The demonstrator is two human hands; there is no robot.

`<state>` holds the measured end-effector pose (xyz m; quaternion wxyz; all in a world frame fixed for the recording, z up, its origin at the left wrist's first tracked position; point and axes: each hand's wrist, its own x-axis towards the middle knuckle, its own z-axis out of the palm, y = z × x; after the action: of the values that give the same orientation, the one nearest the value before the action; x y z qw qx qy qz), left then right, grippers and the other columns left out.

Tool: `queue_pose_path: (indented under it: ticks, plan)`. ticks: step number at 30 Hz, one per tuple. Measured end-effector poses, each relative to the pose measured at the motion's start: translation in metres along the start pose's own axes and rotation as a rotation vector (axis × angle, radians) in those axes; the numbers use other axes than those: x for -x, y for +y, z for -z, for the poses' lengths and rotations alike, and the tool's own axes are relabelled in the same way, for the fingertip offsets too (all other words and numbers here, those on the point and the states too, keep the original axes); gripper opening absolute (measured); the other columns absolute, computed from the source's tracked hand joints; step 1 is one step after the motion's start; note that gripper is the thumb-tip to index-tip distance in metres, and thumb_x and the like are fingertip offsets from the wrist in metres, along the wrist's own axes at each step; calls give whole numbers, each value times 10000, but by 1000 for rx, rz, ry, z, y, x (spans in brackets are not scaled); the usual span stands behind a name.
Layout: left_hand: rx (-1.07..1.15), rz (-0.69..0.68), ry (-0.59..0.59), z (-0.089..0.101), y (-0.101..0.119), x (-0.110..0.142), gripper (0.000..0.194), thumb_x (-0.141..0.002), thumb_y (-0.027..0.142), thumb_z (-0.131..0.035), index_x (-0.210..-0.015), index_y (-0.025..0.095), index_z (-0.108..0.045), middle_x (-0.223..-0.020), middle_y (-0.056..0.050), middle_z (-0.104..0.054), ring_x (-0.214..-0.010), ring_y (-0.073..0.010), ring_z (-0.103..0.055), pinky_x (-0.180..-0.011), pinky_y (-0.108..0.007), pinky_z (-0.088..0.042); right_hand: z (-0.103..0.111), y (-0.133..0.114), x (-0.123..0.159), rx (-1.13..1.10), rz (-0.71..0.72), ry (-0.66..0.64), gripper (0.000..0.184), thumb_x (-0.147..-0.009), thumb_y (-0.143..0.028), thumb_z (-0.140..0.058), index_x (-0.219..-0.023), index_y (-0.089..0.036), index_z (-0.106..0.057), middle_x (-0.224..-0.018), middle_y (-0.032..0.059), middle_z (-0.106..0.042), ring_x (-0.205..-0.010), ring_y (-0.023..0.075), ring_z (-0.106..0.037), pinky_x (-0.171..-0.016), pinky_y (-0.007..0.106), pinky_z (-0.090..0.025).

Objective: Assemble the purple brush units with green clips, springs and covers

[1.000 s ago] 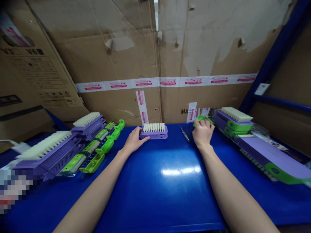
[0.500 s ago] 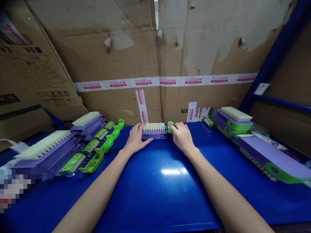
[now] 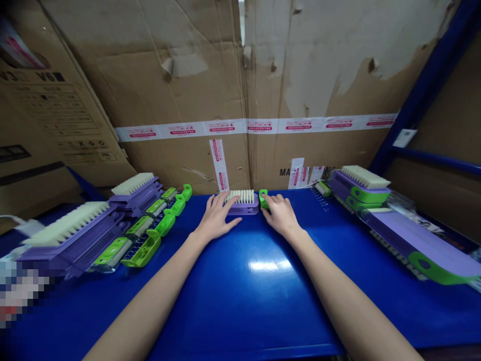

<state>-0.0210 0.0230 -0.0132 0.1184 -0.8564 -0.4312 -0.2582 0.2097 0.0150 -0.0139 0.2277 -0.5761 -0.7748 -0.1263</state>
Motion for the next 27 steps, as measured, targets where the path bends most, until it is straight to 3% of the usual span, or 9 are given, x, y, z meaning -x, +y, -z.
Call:
queue_pose_path:
  ticks: [6, 14, 19, 24, 27]
  plan:
    - [-15, 19, -13, 0, 1, -1, 571, -811, 447, -575, -1327, 261, -417, -1388, -134, -405, -1304, -295, -346, -1074, -535, -233, -6, 0, 0, -119, -12, -15, 402, -840, -121, -489, -1229, -183, -572, -1033, 123, -661, -980, 247, -554, -827, 377, -410]
    - [-11, -6, 8, 1, 1, -1, 567, -806, 437, -582, -1317, 245, -424, -1366, -147, -421, -1290, -315, -358, -1067, -548, -228, -9, 1, -2, -247, -18, 194, 377, -835, -165, -495, -1203, -178, -576, -991, 114, -662, -929, 242, -582, -779, 371, -448]
    - [-49, -63, 63, 5, 6, -3, 495, -843, 398, -535, -1293, 209, -449, -1333, -162, -449, -1271, -309, -380, -1069, -530, -239, 4, -12, 0, -104, 122, 217, 414, -863, -147, -463, -1274, -138, -512, -1025, 140, -659, -1001, 267, -545, -783, 370, -411]
    - [-109, -176, 117, 5, 23, -6, 382, -892, 309, -455, -1254, 188, -490, -1274, -156, -505, -1221, -284, -433, -1069, -503, -266, 11, -30, 3, 4, 298, 202, 425, -905, -161, -402, -1324, -125, -465, -963, 124, -667, -879, 242, -526, -713, 346, -368]
    - [-120, -242, 143, 3, 31, -7, 298, -911, 219, -399, -1163, 170, -551, -1130, -122, -592, -1098, -238, -521, -1075, -471, -273, 12, -35, 4, 9, 348, 199, 440, -905, -150, -378, -1338, -124, -452, -956, 122, -660, -852, 236, -508, -711, 350, -362]
